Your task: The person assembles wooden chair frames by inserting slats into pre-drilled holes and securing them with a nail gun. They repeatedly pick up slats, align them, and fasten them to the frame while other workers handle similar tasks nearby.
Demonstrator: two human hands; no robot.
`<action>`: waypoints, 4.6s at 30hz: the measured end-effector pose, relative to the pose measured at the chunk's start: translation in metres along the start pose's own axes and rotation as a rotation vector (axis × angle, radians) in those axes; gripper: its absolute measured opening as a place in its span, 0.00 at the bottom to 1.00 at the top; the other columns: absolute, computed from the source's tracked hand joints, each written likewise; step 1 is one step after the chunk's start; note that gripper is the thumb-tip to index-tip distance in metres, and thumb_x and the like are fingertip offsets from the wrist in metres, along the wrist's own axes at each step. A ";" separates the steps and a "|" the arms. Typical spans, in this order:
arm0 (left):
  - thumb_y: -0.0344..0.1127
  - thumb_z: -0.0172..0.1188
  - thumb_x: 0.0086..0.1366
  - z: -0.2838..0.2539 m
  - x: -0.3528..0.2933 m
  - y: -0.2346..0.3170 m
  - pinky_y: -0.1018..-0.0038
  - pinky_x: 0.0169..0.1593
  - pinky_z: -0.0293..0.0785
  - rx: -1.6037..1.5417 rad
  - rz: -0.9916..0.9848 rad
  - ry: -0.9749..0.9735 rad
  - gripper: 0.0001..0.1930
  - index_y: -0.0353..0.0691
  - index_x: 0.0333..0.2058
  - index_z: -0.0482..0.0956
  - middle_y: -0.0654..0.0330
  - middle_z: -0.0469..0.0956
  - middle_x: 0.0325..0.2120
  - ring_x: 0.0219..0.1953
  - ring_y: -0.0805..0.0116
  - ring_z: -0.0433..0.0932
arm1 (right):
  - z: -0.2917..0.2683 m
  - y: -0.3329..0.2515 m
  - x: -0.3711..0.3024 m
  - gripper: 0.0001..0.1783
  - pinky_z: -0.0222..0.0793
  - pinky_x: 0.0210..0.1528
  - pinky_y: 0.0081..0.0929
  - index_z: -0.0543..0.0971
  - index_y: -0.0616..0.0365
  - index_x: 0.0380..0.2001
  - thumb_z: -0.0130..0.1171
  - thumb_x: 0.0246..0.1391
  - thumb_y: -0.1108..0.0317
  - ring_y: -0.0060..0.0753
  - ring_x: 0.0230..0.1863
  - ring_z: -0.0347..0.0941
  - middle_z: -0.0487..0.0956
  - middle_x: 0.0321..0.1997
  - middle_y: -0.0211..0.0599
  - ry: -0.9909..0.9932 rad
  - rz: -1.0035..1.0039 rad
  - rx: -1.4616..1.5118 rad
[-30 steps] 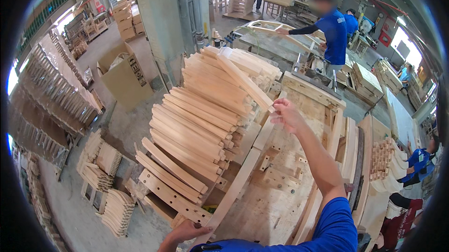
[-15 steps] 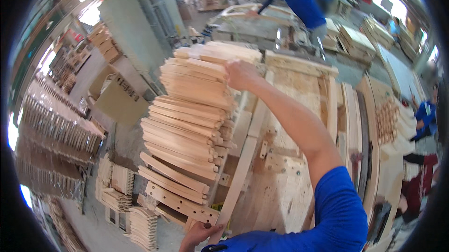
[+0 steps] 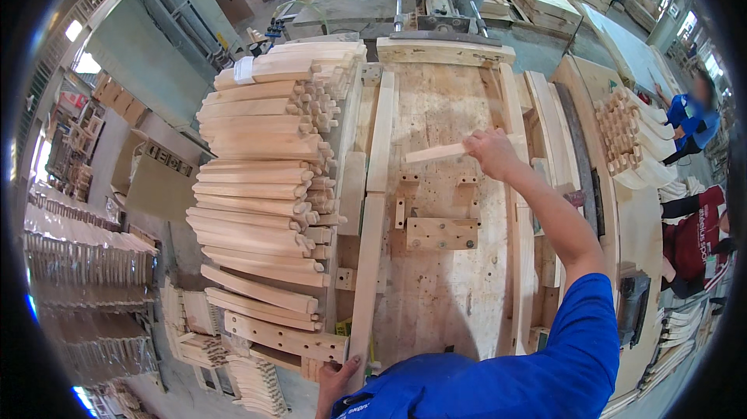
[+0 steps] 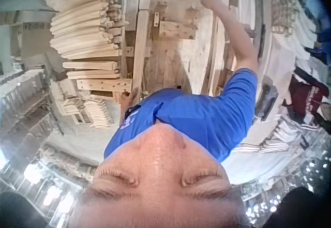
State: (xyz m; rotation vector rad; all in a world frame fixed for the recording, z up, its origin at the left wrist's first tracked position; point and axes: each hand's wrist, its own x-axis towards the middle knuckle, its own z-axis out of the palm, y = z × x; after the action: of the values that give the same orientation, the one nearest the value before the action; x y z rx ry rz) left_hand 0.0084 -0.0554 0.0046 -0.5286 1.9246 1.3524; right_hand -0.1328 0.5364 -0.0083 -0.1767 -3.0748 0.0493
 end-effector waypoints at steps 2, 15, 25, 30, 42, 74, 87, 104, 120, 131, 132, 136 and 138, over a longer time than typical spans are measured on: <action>0.37 0.74 0.67 0.005 -0.003 0.014 0.72 0.42 0.82 0.088 -0.106 0.054 0.21 0.26 0.52 0.85 0.56 0.88 0.39 0.37 0.71 0.84 | 0.017 -0.004 0.000 0.11 0.70 0.57 0.46 0.82 0.49 0.47 0.64 0.61 0.70 0.44 0.57 0.78 0.82 0.49 0.36 0.004 -0.044 0.027; 0.39 0.75 0.67 -0.003 0.005 0.005 0.72 0.42 0.82 0.162 -0.071 0.021 0.22 0.27 0.51 0.86 0.57 0.88 0.40 0.38 0.72 0.85 | 0.075 -0.019 0.002 0.08 0.68 0.58 0.50 0.84 0.52 0.42 0.66 0.60 0.68 0.51 0.54 0.78 0.83 0.45 0.40 0.093 0.062 0.324; 0.50 0.79 0.60 -0.008 0.012 0.014 0.68 0.40 0.82 0.256 -0.033 -0.011 0.28 0.26 0.42 0.88 0.54 0.89 0.33 0.33 0.69 0.86 | 0.106 -0.018 -0.008 0.13 0.68 0.57 0.53 0.86 0.56 0.46 0.66 0.57 0.71 0.58 0.50 0.77 0.83 0.41 0.47 0.234 0.102 0.496; 0.39 0.78 0.63 -0.006 0.008 0.023 0.69 0.47 0.83 0.137 -0.096 -0.070 0.27 0.26 0.54 0.84 0.52 0.89 0.44 0.41 0.69 0.86 | 0.108 -0.025 -0.008 0.15 0.72 0.53 0.50 0.87 0.59 0.45 0.68 0.53 0.73 0.58 0.47 0.79 0.84 0.40 0.49 0.267 0.128 0.574; 0.45 0.77 0.64 -0.017 0.006 0.038 0.69 0.46 0.83 0.389 -0.194 -0.207 0.27 0.26 0.51 0.86 0.52 0.89 0.40 0.39 0.69 0.87 | 0.109 -0.045 0.006 0.12 0.75 0.53 0.53 0.85 0.59 0.45 0.65 0.57 0.72 0.61 0.48 0.79 0.84 0.42 0.51 0.212 0.105 0.516; 0.45 0.65 0.77 -0.085 -0.026 0.037 0.72 0.55 0.82 0.256 0.279 -0.174 0.22 0.32 0.58 0.85 0.56 0.89 0.44 0.50 0.68 0.87 | -0.053 -0.277 0.110 0.09 0.84 0.44 0.46 0.83 0.56 0.43 0.61 0.59 0.71 0.51 0.45 0.87 0.85 0.45 0.43 0.306 -0.464 0.350; 0.50 0.61 0.80 -0.001 0.050 0.170 0.69 0.53 0.84 -0.006 0.687 -0.508 0.28 0.31 0.64 0.77 0.50 0.86 0.48 0.50 0.67 0.86 | -0.092 -0.211 0.004 0.07 0.68 0.20 0.21 0.81 0.58 0.34 0.62 0.66 0.67 0.17 0.23 0.76 0.76 0.23 0.26 0.103 -0.013 1.419; 0.46 0.64 0.79 0.182 0.095 0.227 0.67 0.50 0.88 -0.416 0.576 -0.681 0.18 0.38 0.55 0.80 0.55 0.86 0.48 0.45 0.61 0.89 | -0.064 -0.072 -0.237 0.10 0.73 0.32 0.20 0.84 0.57 0.48 0.65 0.68 0.67 0.15 0.34 0.76 0.83 0.33 0.24 -0.006 0.472 1.243; 0.46 0.64 0.77 -0.019 0.151 0.306 0.76 0.25 0.80 -0.370 0.878 0.131 0.19 0.34 0.50 0.76 0.59 0.84 0.31 0.27 0.72 0.85 | -0.108 -0.211 -0.035 0.18 0.75 0.36 0.25 0.83 0.60 0.56 0.67 0.68 0.62 0.20 0.33 0.78 0.84 0.36 0.30 -0.111 -0.090 1.267; 0.54 0.58 0.76 -0.050 0.230 0.336 0.57 0.47 0.79 0.406 0.868 0.898 0.24 0.40 0.57 0.82 0.48 0.87 0.34 0.38 0.47 0.86 | -0.040 -0.132 0.217 0.12 0.69 0.18 0.28 0.79 0.58 0.42 0.63 0.72 0.59 0.23 0.23 0.76 0.80 0.30 0.31 0.134 0.365 1.325; 0.54 0.57 0.77 -0.055 0.225 0.329 0.58 0.45 0.79 0.397 0.864 0.895 0.23 0.40 0.53 0.84 0.49 0.87 0.32 0.36 0.48 0.86 | -0.034 -0.139 0.235 0.12 0.66 0.17 0.28 0.78 0.58 0.40 0.63 0.72 0.60 0.23 0.22 0.74 0.79 0.29 0.31 0.113 0.379 1.396; 0.53 0.58 0.78 -0.068 0.221 0.319 0.65 0.36 0.74 0.235 0.833 0.818 0.21 0.39 0.42 0.88 0.58 0.81 0.22 0.25 0.64 0.79 | -0.014 -0.158 0.288 0.13 0.56 0.15 0.27 0.75 0.55 0.34 0.64 0.71 0.62 0.22 0.17 0.66 0.75 0.25 0.29 -0.042 0.440 1.829; 0.52 0.60 0.78 -0.068 0.221 0.319 0.68 0.34 0.72 0.180 0.810 0.790 0.20 0.39 0.41 0.87 0.61 0.79 0.20 0.23 0.70 0.75 | -0.008 -0.171 0.302 0.12 0.55 0.15 0.27 0.75 0.54 0.34 0.64 0.71 0.62 0.22 0.17 0.64 0.73 0.24 0.27 -0.079 0.504 1.844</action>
State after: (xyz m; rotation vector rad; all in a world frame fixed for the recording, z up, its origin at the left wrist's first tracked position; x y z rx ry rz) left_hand -0.3763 0.0135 0.0553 -0.1812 3.1022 1.5365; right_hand -0.4513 0.4020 0.0233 -0.6895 -1.7042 2.4839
